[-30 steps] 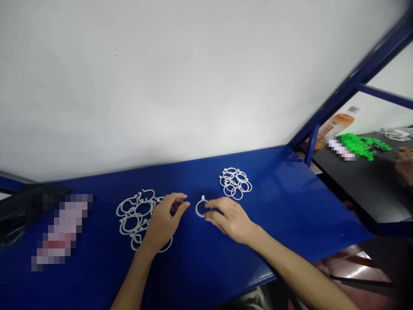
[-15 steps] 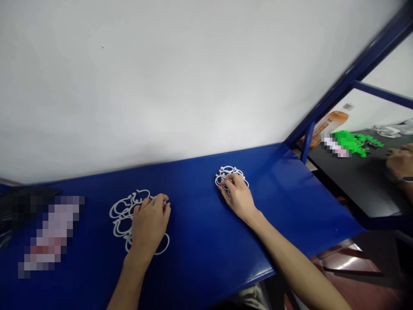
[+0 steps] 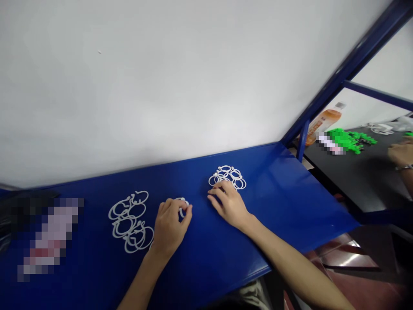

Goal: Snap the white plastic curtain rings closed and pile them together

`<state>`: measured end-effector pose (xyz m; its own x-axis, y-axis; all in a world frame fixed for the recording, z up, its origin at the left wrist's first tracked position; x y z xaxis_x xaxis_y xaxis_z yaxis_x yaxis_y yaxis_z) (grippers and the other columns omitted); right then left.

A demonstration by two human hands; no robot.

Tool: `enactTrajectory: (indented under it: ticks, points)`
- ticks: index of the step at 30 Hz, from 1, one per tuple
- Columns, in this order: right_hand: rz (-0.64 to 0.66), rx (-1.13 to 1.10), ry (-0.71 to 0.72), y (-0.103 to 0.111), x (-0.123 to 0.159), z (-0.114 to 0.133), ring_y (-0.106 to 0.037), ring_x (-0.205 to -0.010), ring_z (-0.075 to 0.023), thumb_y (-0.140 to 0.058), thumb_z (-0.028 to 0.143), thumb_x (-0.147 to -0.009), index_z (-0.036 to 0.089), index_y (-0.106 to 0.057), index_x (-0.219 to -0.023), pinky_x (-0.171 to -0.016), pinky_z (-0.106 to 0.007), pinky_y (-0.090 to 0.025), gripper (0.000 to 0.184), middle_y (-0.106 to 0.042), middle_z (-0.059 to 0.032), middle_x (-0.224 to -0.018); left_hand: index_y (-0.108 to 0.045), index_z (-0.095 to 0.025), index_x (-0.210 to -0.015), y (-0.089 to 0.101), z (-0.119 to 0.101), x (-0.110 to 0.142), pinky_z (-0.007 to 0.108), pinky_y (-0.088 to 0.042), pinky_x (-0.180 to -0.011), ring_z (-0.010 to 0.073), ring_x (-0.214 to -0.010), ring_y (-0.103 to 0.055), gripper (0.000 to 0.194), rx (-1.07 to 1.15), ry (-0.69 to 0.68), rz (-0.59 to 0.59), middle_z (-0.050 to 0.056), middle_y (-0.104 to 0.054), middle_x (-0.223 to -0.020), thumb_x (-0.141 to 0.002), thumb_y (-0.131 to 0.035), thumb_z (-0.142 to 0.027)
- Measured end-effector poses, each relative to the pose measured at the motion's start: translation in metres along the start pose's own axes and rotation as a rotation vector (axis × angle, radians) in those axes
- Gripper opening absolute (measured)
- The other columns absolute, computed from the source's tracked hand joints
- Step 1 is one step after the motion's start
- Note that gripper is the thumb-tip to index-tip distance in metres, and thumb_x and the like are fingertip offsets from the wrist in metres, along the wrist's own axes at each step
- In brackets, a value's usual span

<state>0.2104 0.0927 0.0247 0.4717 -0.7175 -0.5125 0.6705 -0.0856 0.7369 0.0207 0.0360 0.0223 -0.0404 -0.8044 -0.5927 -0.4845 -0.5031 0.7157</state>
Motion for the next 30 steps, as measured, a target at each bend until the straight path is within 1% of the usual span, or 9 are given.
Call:
enactTrajectory:
  ticks: [3,6,9,12,18,22,25,27,30]
  points:
    - [0.121,-0.237,-0.018,-0.01,0.004,0.014,-0.062,-0.093,-0.0192,-0.055,0.029,-0.1,0.019,-0.065,-0.106,-0.083,-0.034,-0.054,0.016,-0.065,-0.0084,-0.102,-0.047,-0.023,-0.084,-0.008,-0.013,0.005,0.03,-0.044,-0.071,0.0152,-0.07,-0.056,0.016,0.113,-0.125,0.052,-0.003,-0.059,-0.074,-0.092,-0.06,-0.018]
    - [0.237,-0.435,-0.137,-0.021,0.009,0.021,-0.063,-0.077,-0.0138,-0.057,0.025,-0.097,0.019,-0.065,-0.102,-0.072,-0.026,-0.052,0.011,-0.068,-0.0039,-0.094,-0.044,-0.023,-0.081,-0.016,-0.021,0.01,0.029,-0.043,-0.068,0.0154,-0.069,-0.056,0.019,0.148,-0.188,0.105,-0.003,-0.056,-0.072,-0.092,-0.057,-0.017]
    - [0.252,-0.564,-0.262,-0.026,0.011,0.02,-0.062,-0.07,-0.0113,-0.061,0.021,-0.093,0.019,-0.066,-0.096,-0.066,-0.023,-0.05,0.006,-0.069,-0.0012,-0.088,-0.045,-0.023,-0.082,-0.02,-0.02,0.013,0.03,-0.044,-0.069,0.0162,-0.07,-0.057,0.017,0.152,-0.185,0.135,-0.003,-0.057,-0.074,-0.093,-0.058,-0.02]
    - [0.239,-0.655,-0.34,-0.027,0.01,0.016,-0.062,-0.067,-0.0105,-0.065,0.023,-0.091,0.019,-0.067,-0.094,-0.063,-0.021,-0.049,0.006,-0.069,0.0001,-0.084,-0.049,-0.023,-0.088,-0.021,-0.016,0.012,0.031,-0.046,-0.071,0.0171,-0.074,-0.06,0.015,0.173,-0.156,0.166,-0.002,-0.062,-0.078,-0.092,-0.063,-0.026]
    - [0.151,-0.56,-0.332,-0.024,0.007,0.005,-0.06,-0.067,-0.0109,-0.06,0.019,-0.092,0.018,-0.066,-0.099,-0.065,-0.023,-0.049,0.009,-0.069,-0.001,-0.085,-0.056,-0.023,-0.098,-0.019,-0.002,0.007,0.037,-0.048,-0.08,0.0225,-0.088,-0.063,0.022,0.102,0.015,0.225,0.002,-0.068,-0.093,-0.085,-0.07,-0.035]
    - [0.137,-0.485,-0.314,-0.023,0.006,0.003,-0.061,-0.068,-0.0116,-0.058,0.018,-0.094,0.019,-0.065,-0.102,-0.065,-0.024,-0.05,0.011,-0.068,-0.0012,-0.085,-0.06,-0.022,-0.103,-0.021,0.003,0.007,0.039,-0.044,-0.081,0.0253,-0.094,-0.061,0.023,-0.009,0.042,0.294,0.005,-0.069,-0.1,-0.087,-0.068,-0.035]
    - [0.131,-0.409,-0.27,-0.021,0.007,0.003,-0.063,-0.071,-0.0127,-0.057,0.017,-0.094,0.019,-0.066,-0.101,-0.068,-0.025,-0.052,0.011,-0.068,-0.0022,-0.087,-0.063,-0.023,-0.094,-0.021,0.004,0.007,0.039,-0.04,-0.08,0.0245,-0.092,-0.06,0.009,-0.049,0.036,0.338,0.004,-0.07,-0.095,-0.091,-0.063,-0.031]
    - [0.132,-0.354,-0.224,-0.021,0.007,0.003,-0.064,-0.076,-0.014,-0.056,0.018,-0.095,0.019,-0.066,-0.099,-0.072,-0.027,-0.053,0.011,-0.069,-0.0033,-0.091,-0.064,-0.023,-0.088,-0.02,0.004,0.006,0.039,-0.039,-0.08,0.0241,-0.089,-0.059,0.009,-0.067,0.043,0.334,0.003,-0.071,-0.09,-0.091,-0.062,-0.031]
    - [0.145,-0.307,-0.168,-0.02,0.007,0.003,-0.066,-0.084,-0.0156,-0.054,0.018,-0.097,0.02,-0.066,-0.1,-0.078,-0.029,-0.054,0.013,-0.07,-0.0046,-0.096,-0.065,-0.023,-0.089,-0.017,0.003,0.005,0.04,-0.037,-0.081,0.0248,-0.089,-0.058,0.009,-0.102,0.074,0.313,0.003,-0.072,-0.09,-0.09,-0.064,-0.031]
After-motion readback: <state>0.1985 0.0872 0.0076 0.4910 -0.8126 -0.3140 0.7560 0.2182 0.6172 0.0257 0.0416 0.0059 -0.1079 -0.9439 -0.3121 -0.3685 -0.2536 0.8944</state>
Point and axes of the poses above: each hand's wrist, its own x-axis away from the middle knuckle, its own y-axis out of the back of the hand, z = x × y, the point moved 4 cm from there along -x, towards the middle knuckle
